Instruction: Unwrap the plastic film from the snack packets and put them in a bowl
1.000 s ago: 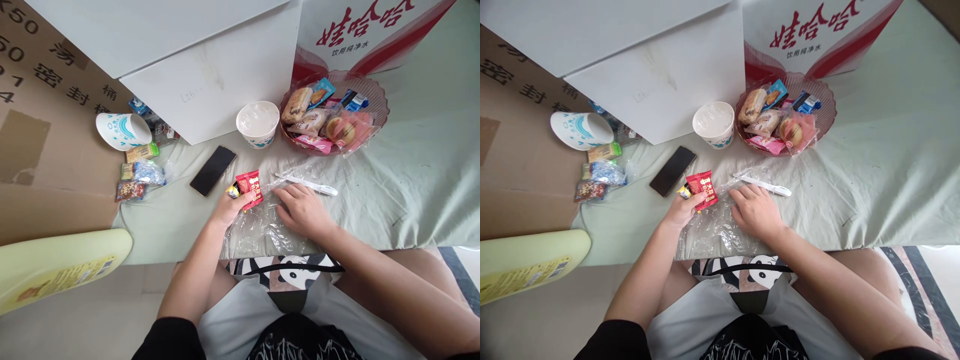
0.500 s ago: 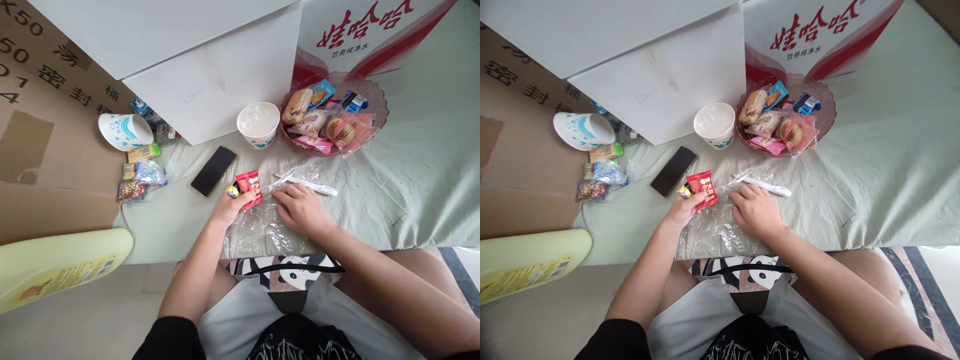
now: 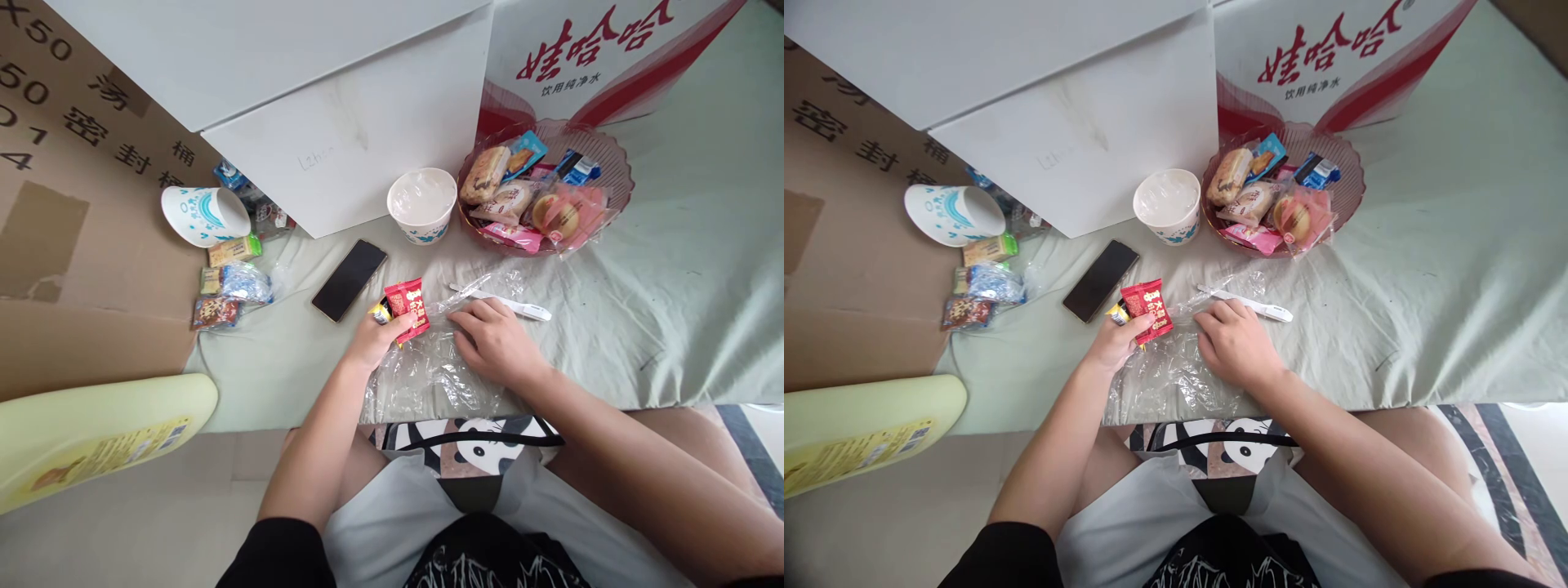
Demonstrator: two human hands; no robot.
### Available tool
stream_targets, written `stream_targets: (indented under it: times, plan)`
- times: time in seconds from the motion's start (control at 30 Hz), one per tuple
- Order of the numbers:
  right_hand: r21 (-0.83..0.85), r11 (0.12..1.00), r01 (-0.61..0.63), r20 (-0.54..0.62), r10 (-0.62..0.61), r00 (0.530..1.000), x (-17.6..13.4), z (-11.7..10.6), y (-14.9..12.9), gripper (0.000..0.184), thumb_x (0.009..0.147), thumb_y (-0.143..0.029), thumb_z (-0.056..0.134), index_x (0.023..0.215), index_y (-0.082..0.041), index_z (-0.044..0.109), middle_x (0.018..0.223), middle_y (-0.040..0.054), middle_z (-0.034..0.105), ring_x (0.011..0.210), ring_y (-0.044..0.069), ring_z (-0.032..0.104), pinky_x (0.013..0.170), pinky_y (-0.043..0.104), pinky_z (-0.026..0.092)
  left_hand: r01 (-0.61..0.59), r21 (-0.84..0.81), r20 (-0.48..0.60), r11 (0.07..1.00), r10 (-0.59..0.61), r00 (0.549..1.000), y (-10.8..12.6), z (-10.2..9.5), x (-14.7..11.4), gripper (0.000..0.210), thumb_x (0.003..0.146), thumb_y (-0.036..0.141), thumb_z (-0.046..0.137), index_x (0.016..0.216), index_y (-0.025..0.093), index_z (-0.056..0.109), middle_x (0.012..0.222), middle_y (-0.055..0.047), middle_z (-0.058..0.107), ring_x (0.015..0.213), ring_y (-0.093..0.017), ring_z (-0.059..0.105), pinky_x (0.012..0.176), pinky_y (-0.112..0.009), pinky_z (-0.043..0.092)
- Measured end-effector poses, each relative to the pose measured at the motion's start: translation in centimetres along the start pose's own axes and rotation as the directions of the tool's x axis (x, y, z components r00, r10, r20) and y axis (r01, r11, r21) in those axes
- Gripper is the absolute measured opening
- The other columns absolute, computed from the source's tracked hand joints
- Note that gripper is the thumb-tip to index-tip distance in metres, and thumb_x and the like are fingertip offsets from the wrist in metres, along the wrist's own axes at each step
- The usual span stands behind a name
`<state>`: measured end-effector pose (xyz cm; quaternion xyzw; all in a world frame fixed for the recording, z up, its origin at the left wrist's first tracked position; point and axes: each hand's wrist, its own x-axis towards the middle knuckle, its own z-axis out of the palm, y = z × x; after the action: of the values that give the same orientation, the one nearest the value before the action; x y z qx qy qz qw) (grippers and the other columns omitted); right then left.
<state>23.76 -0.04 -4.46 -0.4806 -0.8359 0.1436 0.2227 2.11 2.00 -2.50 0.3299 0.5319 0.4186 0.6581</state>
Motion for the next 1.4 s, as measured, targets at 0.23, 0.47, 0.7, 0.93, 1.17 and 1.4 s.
stream_targets:
  times: [0.23, 0.47, 0.7, 0.93, 1.17, 1.4]
  plan:
    - [0.008, 1.0, 0.006, -0.005, -0.006, 1.0, 0.16, -0.44, 0.16, 0.026, 0.097, -0.019, 0.048, 0.099, -0.016, 0.074, 0.095, 0.0127, 0.069, 0.091, 0.027, 0.059, 0.09, 0.044, 0.051, -0.002, -0.005, 0.018, 1.0, 0.002, 1.0, -0.1, -0.11, 0.08, 0.05, 0.054, 0.04, 0.094, 0.091, 0.017, 0.07, 0.084, 0.0, 0.071, 0.076, -0.017, 0.067, 0.076, -0.033, 0.059]
    - [-0.006, 1.0, 0.004, -0.001, -0.004, 1.0, 0.15, -0.46, 0.02, 0.024, 0.097, -0.019, 0.049, 0.096, -0.016, 0.073, 0.097, 0.0129, 0.07, 0.091, 0.027, 0.058, 0.09, 0.043, 0.051, -0.003, -0.005, -0.007, 1.0, 0.003, 1.0, -0.05, -0.05, 0.04, 0.048, 0.053, 0.04, 0.095, 0.087, 0.017, 0.07, 0.083, -0.001, 0.072, 0.075, -0.017, 0.067, 0.074, -0.031, 0.059]
    - [-0.018, 1.0, -0.001, -0.023, 0.001, 1.0, 0.07, -0.35, 0.08, 0.021, 0.097, -0.02, 0.05, 0.098, -0.017, 0.07, 0.098, 0.0116, 0.069, 0.091, 0.027, 0.058, 0.088, 0.042, 0.049, -0.009, 0.008, 0.006, 1.0, 0.008, 1.0, -0.07, -0.11, 0.12, 0.048, 0.054, 0.041, 0.094, 0.087, 0.017, 0.069, 0.082, 0.0, 0.071, 0.075, -0.016, 0.067, 0.075, -0.031, 0.059]
    - [-0.01, 1.0, -0.016, -0.044, 0.015, 0.999, 0.17, -0.49, 0.28, 0.019, 0.096, -0.016, 0.047, 0.098, -0.017, 0.065, 0.096, 0.0123, 0.067, 0.091, 0.027, 0.06, 0.087, 0.041, 0.049, -0.008, -0.01, 0.016, 1.0, 0.008, 1.0, -0.07, -0.1, 0.08, 0.048, 0.055, 0.04, 0.094, 0.091, 0.017, 0.071, 0.084, -0.001, 0.072, 0.077, -0.016, 0.068, 0.077, -0.031, 0.059]
    - [-0.01, 0.999, -0.043, -0.012, 0.042, 0.999, 0.16, -0.55, 0.54, 0.025, 0.095, -0.012, 0.044, 0.104, -0.018, 0.066, 0.1, 0.0129, 0.068, 0.094, 0.028, 0.06, 0.089, 0.043, 0.05, -0.008, 0.008, 0.018, 1.0, 0.008, 1.0, -0.1, -0.18, 0.12, 0.048, 0.056, 0.04, 0.093, 0.092, 0.018, 0.071, 0.086, -0.001, 0.073, 0.078, -0.017, 0.068, 0.078, -0.032, 0.058]
    - [-0.052, 0.996, -0.075, -0.03, 0.074, 0.997, 0.2, -0.57, 0.33, 0.028, 0.096, -0.014, 0.044, 0.108, -0.013, 0.068, 0.106, 0.0162, 0.07, 0.096, 0.03, 0.062, 0.088, 0.044, 0.05, -0.008, 0.002, 0.0, 1.0, 0.008, 1.0, -0.16, -0.08, 0.14, 0.048, 0.053, 0.04, 0.094, 0.088, 0.017, 0.071, 0.082, 0.0, 0.071, 0.074, -0.015, 0.066, 0.074, -0.03, 0.058]
